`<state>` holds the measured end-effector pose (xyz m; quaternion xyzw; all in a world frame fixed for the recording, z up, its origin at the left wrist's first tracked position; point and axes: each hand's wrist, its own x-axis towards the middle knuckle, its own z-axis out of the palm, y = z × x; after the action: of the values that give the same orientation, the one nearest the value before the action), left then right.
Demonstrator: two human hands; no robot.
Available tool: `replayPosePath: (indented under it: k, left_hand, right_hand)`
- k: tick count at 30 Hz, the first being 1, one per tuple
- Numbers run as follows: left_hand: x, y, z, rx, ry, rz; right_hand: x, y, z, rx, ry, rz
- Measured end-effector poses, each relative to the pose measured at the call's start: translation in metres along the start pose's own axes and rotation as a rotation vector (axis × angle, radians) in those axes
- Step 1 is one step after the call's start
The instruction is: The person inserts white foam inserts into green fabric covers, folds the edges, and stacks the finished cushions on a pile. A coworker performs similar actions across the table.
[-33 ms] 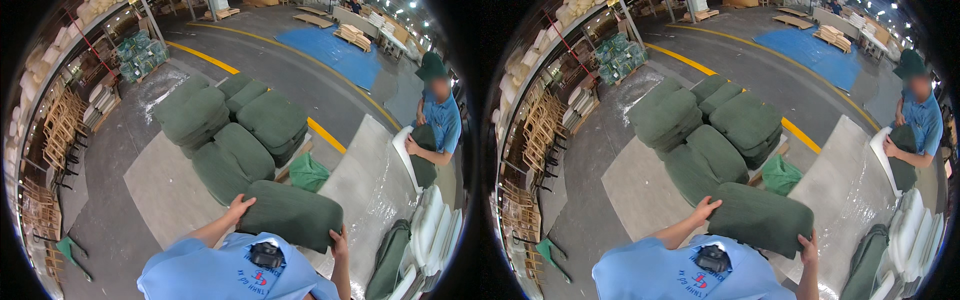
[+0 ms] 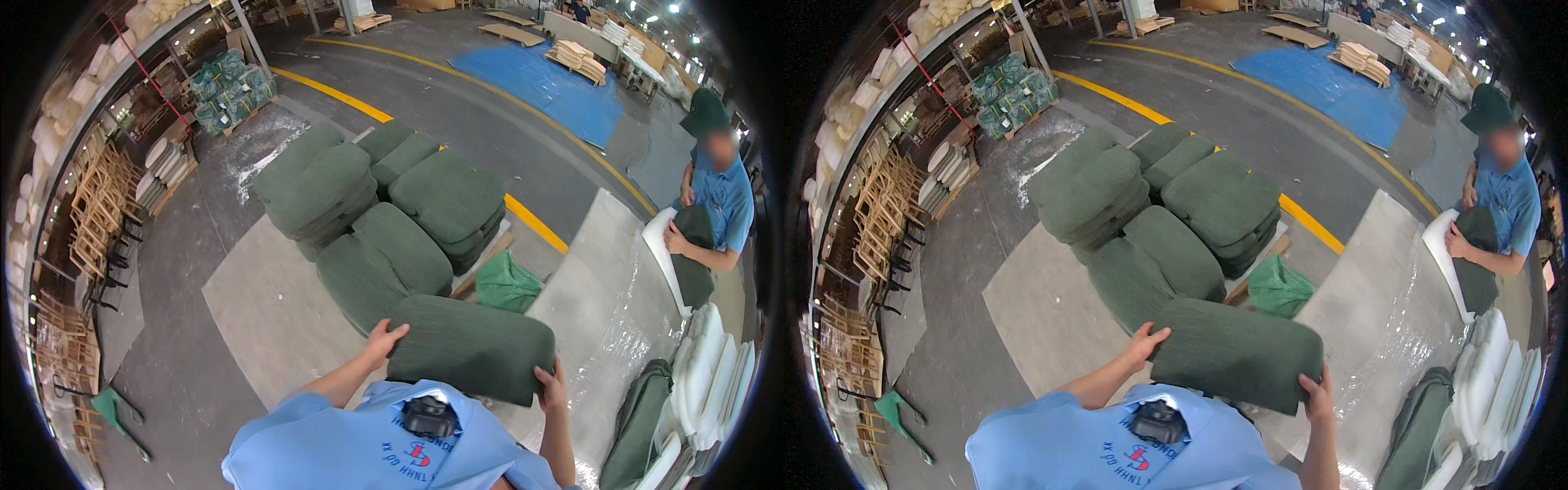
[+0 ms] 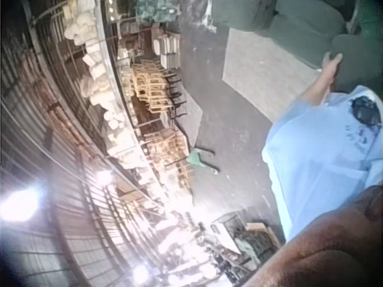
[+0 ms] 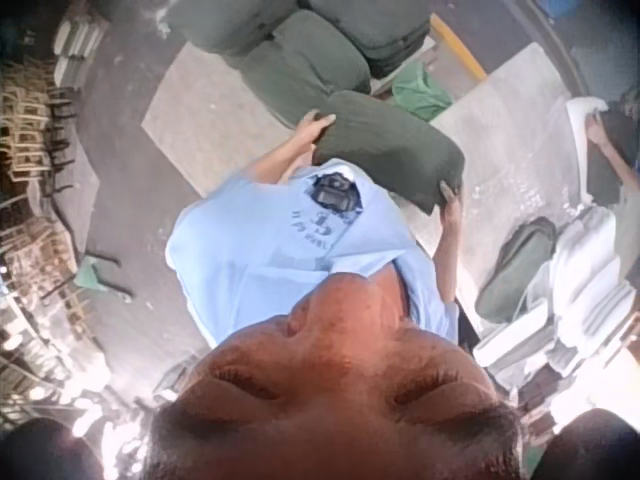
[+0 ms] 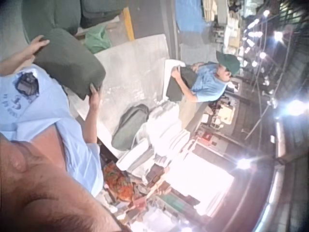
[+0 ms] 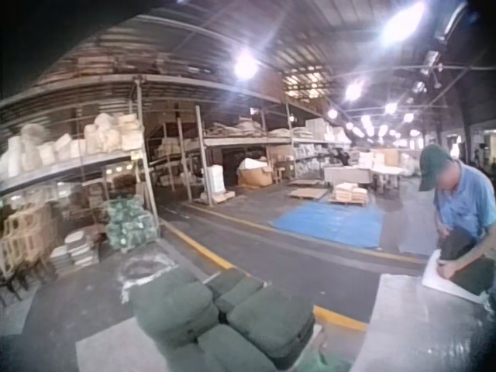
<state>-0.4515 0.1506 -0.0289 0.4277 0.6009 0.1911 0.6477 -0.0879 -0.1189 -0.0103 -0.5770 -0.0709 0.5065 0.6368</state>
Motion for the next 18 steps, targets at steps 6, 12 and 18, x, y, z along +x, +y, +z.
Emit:
replayPosePath:
  k: [6,12,18]
  left_hand:
    - [0.026,-0.007,-0.151,-0.462,0.127,0.145]
    - [0.084,0.040,-0.194,-0.745,0.223,0.241]
    - [0.146,0.051,-0.208,-0.525,0.380,-0.249]
  right_hand:
    - [0.135,-0.023,0.210,-0.136,-0.374,-0.097]
    - [0.231,-0.066,0.362,-0.390,-0.233,-0.386]
    - [0.229,0.007,0.330,-0.905,-0.205,-0.329]
